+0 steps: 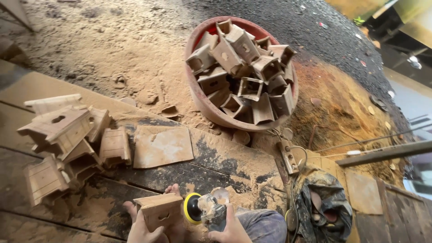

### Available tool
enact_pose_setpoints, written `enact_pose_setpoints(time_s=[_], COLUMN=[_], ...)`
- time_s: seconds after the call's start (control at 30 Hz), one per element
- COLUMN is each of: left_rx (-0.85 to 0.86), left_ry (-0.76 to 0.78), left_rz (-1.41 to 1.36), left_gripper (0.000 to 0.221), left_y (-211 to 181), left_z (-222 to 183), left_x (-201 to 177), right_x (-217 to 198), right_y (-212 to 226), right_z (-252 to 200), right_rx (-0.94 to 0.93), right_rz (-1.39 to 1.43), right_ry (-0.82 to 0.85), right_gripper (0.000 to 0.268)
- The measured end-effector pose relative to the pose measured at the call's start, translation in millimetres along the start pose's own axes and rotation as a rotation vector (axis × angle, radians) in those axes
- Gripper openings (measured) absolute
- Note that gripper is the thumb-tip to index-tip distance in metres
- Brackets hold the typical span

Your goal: Sanding the edges and surfaces of small hollow wooden blocks using a handheld power sander.

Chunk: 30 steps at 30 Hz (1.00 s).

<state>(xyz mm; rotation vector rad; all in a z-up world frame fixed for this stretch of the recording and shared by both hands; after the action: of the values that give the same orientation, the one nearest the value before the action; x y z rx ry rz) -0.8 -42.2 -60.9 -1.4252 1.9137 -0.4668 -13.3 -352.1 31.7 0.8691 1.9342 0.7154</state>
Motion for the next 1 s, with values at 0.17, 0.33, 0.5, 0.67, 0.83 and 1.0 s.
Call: enact_pose_setpoints(time_s=[0.17,0.33,0.5,0.67,0.83,1.0], left_rx=[0.351,0.611,0.357,0.363,0.081,0.573], left_ry=[-0.027,-0.133,-0.048,0.473,0.509,0.403], left_rz=[-0.035,-0.052,0.074,-1.043,-1.496,-0.586], left_gripper=[0.087,0.071,0.077,0.070,0.119,0.090], left_y=[26,-2,-39,-53,-30,-28], left_z=[22,-1,-45,-48,1,-20], left_x=[18,6,-18,6,40,8], right_x=[4,3,4,5,11,15], right_y=[-5,-11,-17,-2,16,30], right_z=[6,11,20,21,23,27], right_rx=[-0.044,-0.112,-0.053,-0.044,-0.014,0.050], right_rz=[-0.041,-0.022,-0.091,-0.085,-0.035,-0.088], right_ry=[-0.004,-0.044,-0.023,-0.039,0.012,0.013], right_gripper=[0.108,0.105,0.093,0.097,0.089,0.077])
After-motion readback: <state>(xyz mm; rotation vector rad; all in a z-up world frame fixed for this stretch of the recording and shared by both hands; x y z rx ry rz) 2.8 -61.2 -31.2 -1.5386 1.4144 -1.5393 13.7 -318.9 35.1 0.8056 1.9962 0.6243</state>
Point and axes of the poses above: each hand's wrist, its own z-axis towards the middle knuckle, its own x-axis out of the palm, y = z × x, the point moved 3 cm from there along z, towards the middle knuckle, and after that the axes turned 9 degrees about -x, right-handed, at the moved point
